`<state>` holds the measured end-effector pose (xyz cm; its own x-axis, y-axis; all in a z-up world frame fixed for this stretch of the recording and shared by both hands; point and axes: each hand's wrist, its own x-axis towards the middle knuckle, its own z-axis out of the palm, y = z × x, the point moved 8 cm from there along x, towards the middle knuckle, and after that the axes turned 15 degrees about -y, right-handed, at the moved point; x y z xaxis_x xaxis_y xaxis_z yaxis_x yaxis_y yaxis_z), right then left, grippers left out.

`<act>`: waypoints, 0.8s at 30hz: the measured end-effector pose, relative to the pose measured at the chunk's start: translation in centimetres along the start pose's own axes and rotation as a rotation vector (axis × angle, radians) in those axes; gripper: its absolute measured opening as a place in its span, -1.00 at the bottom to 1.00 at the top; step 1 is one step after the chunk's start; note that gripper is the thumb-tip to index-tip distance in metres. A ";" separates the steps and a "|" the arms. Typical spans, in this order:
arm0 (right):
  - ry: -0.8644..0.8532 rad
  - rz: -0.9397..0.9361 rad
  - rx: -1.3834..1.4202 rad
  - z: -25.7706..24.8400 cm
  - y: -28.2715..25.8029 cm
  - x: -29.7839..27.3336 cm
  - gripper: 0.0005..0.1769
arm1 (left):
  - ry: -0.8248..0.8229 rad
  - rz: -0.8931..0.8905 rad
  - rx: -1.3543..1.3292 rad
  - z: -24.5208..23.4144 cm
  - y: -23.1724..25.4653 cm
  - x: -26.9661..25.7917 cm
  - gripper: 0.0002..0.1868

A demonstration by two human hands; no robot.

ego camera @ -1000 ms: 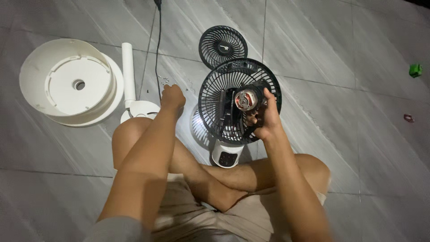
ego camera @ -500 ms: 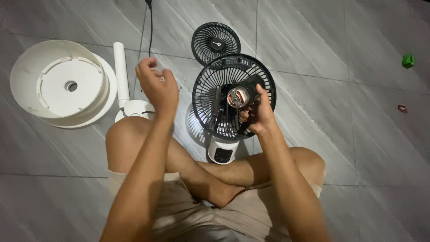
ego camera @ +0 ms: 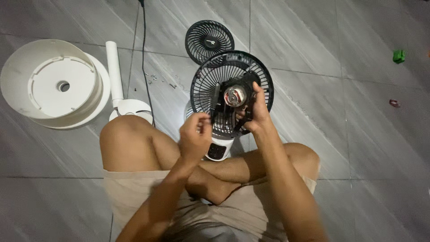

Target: The person disassembles a small electric fan by removing the front grille, unscrewing the motor housing, and detaching the fan blade and rear grille. Screws and components are placed on the floor as the fan is taken apart.

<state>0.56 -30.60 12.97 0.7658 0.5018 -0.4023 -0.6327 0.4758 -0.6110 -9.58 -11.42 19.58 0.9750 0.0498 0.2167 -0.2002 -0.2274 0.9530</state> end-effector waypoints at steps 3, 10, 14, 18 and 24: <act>0.035 0.010 -0.034 -0.3 0.1 0.0 -0.31 | 0.167 -0.250 -0.072 -2.1 -5.2 -1.5 -0.91; 0.017 0.015 -0.018 -0.5 0.0 0.0 -0.32 | 0.195 -0.522 -0.556 -0.2 -12.0 -2.1 -0.87; -0.044 -0.003 -0.019 -1.0 -2.0 -1.1 -0.29 | 0.235 -0.552 -0.671 -1.0 -13.1 -2.1 -0.88; -0.028 -0.077 0.001 -1.9 -5.4 -3.4 -0.30 | 0.205 -0.594 -0.663 -0.9 -12.9 -1.7 -0.87; 0.009 -0.140 -0.050 -2.7 -8.9 -5.5 -0.28 | 0.042 -0.552 -0.344 0.0 -11.0 -0.8 -0.85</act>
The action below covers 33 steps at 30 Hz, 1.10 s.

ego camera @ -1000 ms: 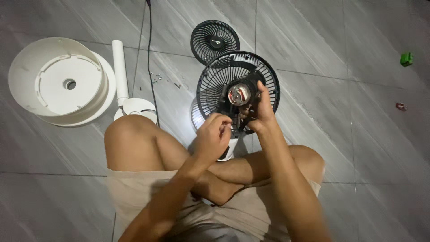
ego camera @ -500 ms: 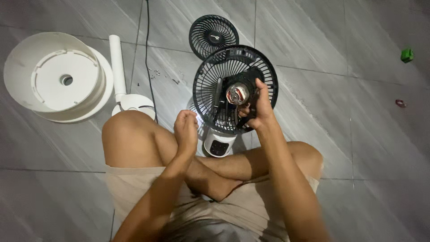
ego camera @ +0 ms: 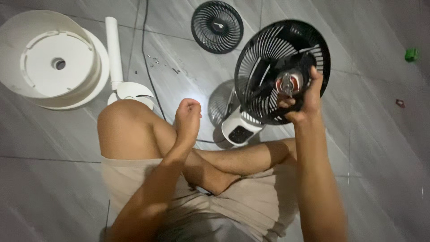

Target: The person disassembles a small electric fan by removing the front grille, unscrewing the motor housing, and detaching the fan blade and rear grille. Screws and components are placed on the floor as the fan is taken apart.

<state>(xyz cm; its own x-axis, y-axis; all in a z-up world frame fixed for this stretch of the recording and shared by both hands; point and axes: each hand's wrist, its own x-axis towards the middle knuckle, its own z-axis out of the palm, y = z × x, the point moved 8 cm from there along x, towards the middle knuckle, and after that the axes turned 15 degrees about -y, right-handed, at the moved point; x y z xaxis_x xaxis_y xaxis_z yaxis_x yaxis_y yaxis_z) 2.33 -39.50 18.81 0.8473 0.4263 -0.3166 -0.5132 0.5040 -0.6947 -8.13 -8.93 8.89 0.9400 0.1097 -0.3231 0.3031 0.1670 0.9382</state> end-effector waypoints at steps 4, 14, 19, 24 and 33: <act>0.098 -0.088 -0.015 -0.9 -1.6 0.8 -0.33 | -0.613 0.013 0.311 7.0 -1.5 -1.4 -0.83; 0.019 -0.223 -0.008 0.3 -3.0 4.0 -0.31 | -0.666 0.418 0.904 14.6 -6.1 -1.3 -0.82; 0.095 -0.228 0.033 -0.9 -2.5 3.5 -0.32 | -0.850 0.508 1.117 18.9 -9.6 0.3 -0.90; 0.065 -0.182 0.108 -1.1 -2.1 3.4 -0.32 | -0.841 0.476 1.223 20.2 -13.1 1.2 -0.91; 0.088 -0.216 0.124 -1.3 -2.3 2.6 -0.33 | -0.891 0.689 1.241 20.3 -15.7 1.8 -0.81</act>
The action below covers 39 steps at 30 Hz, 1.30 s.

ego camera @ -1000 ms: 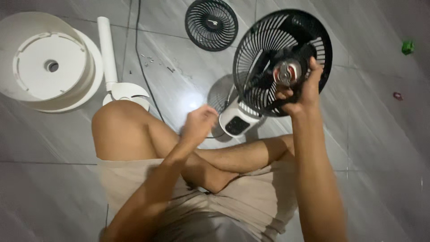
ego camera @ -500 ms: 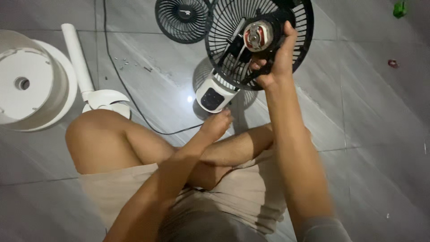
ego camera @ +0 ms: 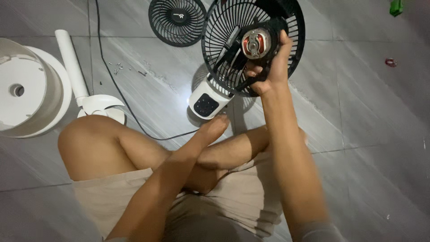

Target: The person disassembles a small electric fan by removing the front grille, unscrewing the motor housing, and detaching the fan blade and rear grille. Screws and components are placed on the floor as the fan is taken apart.

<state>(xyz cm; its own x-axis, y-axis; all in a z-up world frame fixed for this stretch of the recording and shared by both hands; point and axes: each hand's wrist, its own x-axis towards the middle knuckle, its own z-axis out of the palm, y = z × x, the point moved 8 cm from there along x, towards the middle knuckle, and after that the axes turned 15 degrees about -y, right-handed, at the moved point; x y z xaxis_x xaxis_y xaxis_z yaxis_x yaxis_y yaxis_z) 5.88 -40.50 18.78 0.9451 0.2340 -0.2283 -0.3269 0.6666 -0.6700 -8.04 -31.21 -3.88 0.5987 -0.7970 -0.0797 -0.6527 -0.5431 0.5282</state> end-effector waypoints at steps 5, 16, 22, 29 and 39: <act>-0.075 0.024 0.074 0.9 0.1 -0.1 -0.27 | -0.029 -0.358 -0.428 -4.2 0.0 -2.4 -0.72; -0.078 0.105 0.043 1.9 3.1 -0.6 -0.34 | 0.567 -0.182 -0.718 -25.1 8.4 -9.5 -0.84; -0.113 0.082 0.006 3.5 5.4 -0.3 -0.31 | 0.666 -0.226 -0.788 -29.1 7.0 -7.8 -0.83; -0.094 0.070 0.063 4.2 6.6 0.0 -0.28 | 0.720 -0.223 -0.606 -28.6 7.3 -8.0 -0.77; -0.151 0.130 -0.026 3.0 8.9 -0.1 -0.24 | 0.574 -0.335 -0.980 -24.7 3.8 -6.6 -0.87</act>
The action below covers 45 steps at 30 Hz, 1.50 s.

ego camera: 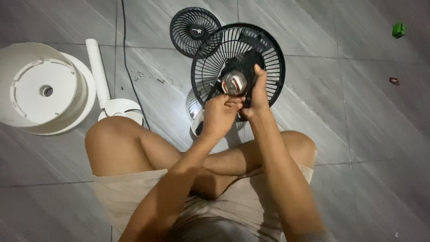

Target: The person disassembles a small electric fan by removing the front grille, unscrewing the motor housing, and detaching the fan blade and rear grille. Screws and components are placed on the floor as the fan is taken apart.

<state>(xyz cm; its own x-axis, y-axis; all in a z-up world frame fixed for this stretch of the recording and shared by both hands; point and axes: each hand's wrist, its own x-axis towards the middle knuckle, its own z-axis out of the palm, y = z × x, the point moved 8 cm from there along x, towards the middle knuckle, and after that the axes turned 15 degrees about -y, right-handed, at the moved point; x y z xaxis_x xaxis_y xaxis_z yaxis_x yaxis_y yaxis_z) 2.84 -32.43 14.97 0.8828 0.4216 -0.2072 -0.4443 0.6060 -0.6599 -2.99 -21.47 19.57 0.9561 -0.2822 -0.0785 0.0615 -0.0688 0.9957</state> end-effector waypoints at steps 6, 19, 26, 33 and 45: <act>0.055 0.065 -0.050 -2.0 2.2 -0.7 -0.33 | -0.122 -0.178 -0.163 -0.1 -2.7 -0.6 -0.84; 0.056 0.044 -0.034 -2.7 2.7 -0.9 -0.31 | 0.081 -0.177 -0.617 -1.2 -7.8 -4.8 -0.85; 0.033 0.034 0.064 -2.1 2.0 -1.7 -0.28 | 0.068 -0.051 -0.826 -6.7 -5.9 -7.0 -0.90; -0.027 -0.042 -0.010 -1.6 0.7 -2.0 -0.34 | 0.135 -0.265 0.430 -22.2 -5.5 -0.5 -0.79; 0.054 -0.044 -0.096 -0.9 0.3 -1.5 -0.36 | 0.188 -0.626 0.718 -27.9 -18.8 8.4 -0.76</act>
<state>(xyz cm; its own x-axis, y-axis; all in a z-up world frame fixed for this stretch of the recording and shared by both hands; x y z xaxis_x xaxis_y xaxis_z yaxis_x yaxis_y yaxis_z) 1.53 -33.47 14.47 0.9093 0.3574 -0.2131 -0.3903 0.5550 -0.7346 11.89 4.18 1.58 0.8438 0.1577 -0.5130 0.4451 -0.7398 0.5046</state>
